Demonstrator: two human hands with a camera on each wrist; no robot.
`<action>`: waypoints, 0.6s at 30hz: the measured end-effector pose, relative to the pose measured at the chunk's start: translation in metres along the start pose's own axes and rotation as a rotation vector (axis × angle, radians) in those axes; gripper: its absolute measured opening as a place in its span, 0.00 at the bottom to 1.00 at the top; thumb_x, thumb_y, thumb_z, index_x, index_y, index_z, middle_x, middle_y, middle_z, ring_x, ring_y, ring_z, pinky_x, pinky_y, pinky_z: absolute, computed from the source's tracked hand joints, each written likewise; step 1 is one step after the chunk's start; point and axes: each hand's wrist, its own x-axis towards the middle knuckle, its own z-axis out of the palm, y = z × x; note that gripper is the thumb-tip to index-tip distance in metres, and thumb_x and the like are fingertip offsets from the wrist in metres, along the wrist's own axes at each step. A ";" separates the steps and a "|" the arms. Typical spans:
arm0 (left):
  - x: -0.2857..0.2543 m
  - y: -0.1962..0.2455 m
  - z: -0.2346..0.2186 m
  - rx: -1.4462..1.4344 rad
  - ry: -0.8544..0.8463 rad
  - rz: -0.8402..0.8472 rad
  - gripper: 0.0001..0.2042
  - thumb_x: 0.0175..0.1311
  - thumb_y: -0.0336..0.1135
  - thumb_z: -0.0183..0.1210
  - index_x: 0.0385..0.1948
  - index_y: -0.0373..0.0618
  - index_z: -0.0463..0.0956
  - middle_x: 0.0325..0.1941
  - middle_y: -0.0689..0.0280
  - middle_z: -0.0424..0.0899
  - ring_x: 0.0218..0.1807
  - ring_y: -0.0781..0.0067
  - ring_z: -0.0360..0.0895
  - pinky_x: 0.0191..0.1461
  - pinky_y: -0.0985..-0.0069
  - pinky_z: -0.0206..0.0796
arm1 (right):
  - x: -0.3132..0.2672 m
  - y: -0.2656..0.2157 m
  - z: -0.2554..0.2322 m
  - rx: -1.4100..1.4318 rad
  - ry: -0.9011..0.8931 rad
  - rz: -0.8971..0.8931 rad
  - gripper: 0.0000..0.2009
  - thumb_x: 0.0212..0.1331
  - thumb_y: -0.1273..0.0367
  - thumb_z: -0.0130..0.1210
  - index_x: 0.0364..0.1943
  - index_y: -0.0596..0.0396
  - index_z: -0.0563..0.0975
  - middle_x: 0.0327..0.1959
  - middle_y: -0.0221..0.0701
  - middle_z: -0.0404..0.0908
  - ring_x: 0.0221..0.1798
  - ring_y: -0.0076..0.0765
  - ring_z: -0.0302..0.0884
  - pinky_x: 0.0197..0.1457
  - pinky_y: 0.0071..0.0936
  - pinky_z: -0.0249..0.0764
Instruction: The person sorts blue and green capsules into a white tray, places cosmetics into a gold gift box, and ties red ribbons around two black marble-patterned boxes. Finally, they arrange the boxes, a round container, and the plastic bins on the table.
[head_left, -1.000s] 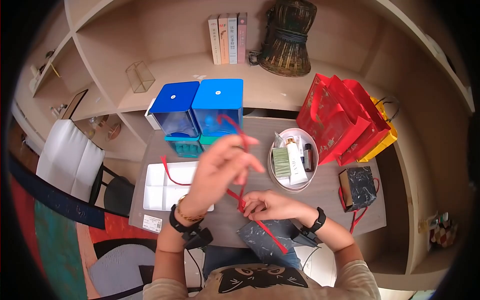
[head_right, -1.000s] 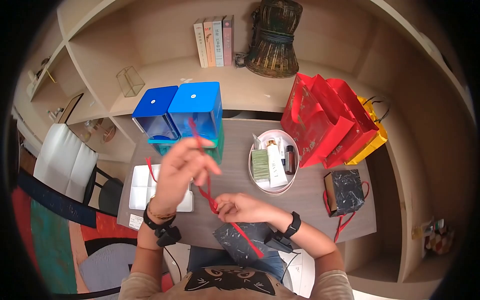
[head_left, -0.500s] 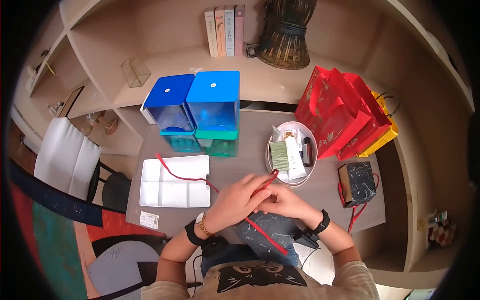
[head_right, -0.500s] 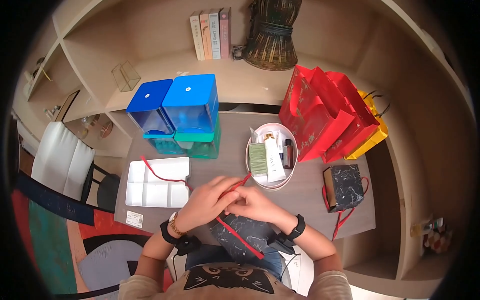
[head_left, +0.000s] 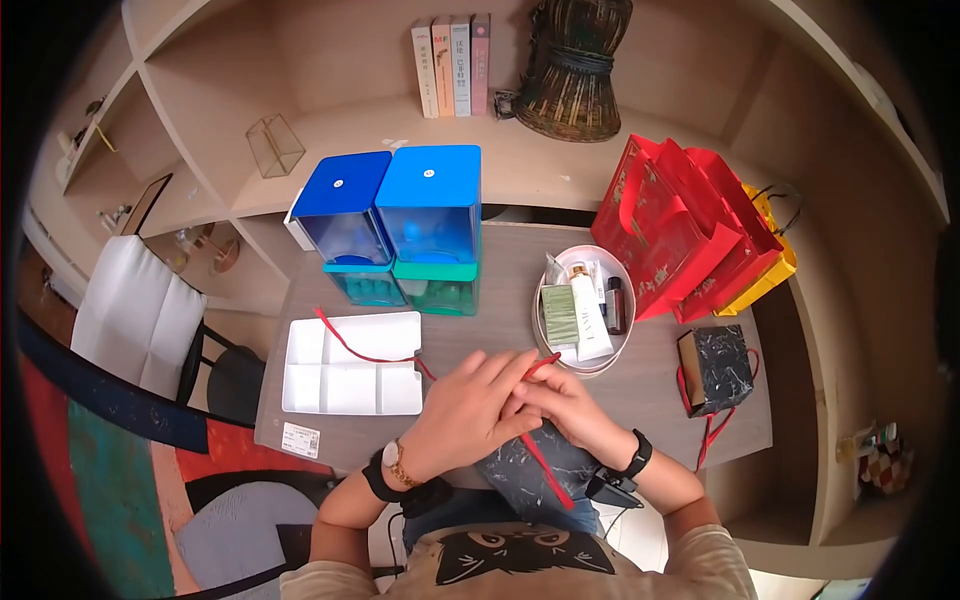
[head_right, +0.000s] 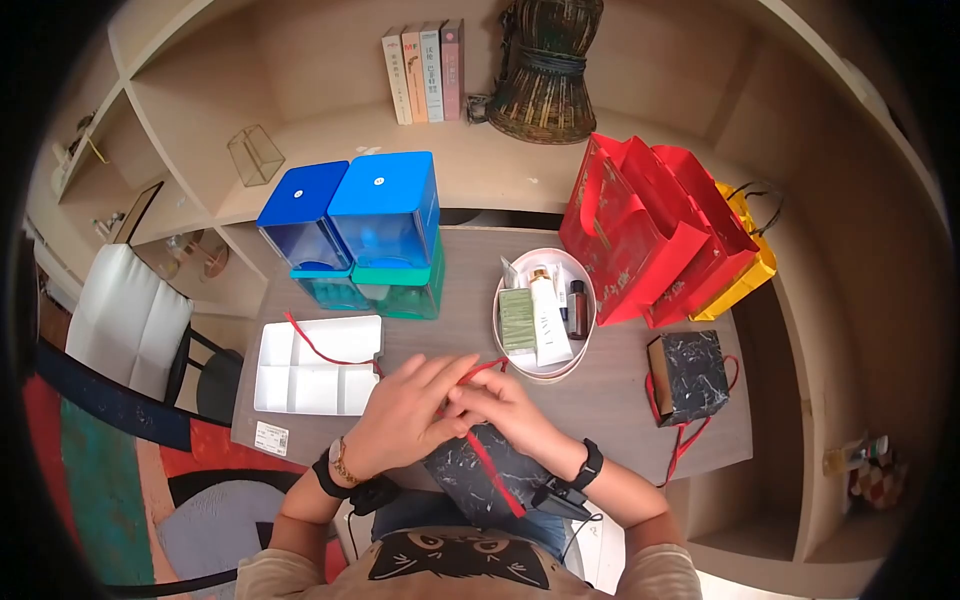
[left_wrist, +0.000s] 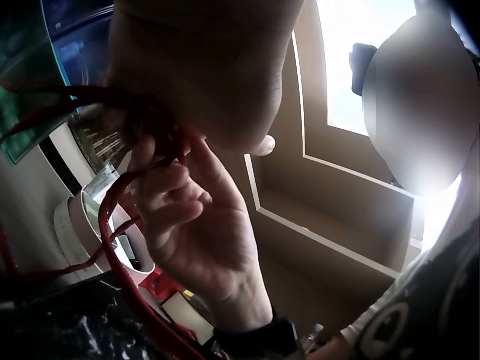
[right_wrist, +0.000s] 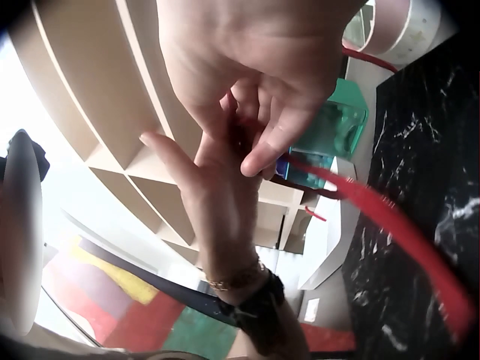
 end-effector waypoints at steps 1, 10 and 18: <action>-0.002 0.005 -0.004 0.045 -0.017 -0.017 0.36 0.58 0.54 0.61 0.65 0.43 0.65 0.50 0.58 0.76 0.51 0.54 0.73 0.47 0.65 0.70 | -0.002 -0.005 -0.002 0.096 -0.004 0.035 0.12 0.71 0.66 0.50 0.46 0.63 0.75 0.34 0.36 0.82 0.33 0.26 0.81 0.36 0.21 0.78; -0.016 0.011 -0.001 0.116 0.181 -0.091 0.23 0.55 0.44 0.67 0.51 0.45 0.76 0.45 0.62 0.77 0.35 0.60 0.81 0.36 0.70 0.73 | -0.006 -0.014 0.000 0.097 0.050 0.013 0.16 0.73 0.64 0.47 0.49 0.64 0.77 0.34 0.33 0.81 0.35 0.24 0.80 0.37 0.20 0.77; -0.018 -0.005 0.003 0.075 0.223 -0.004 0.11 0.57 0.35 0.65 0.40 0.42 0.80 0.32 0.63 0.79 0.33 0.61 0.76 0.34 0.69 0.68 | -0.009 -0.021 0.001 -0.046 0.044 -0.007 0.14 0.73 0.65 0.46 0.47 0.64 0.77 0.33 0.35 0.81 0.36 0.25 0.80 0.39 0.20 0.76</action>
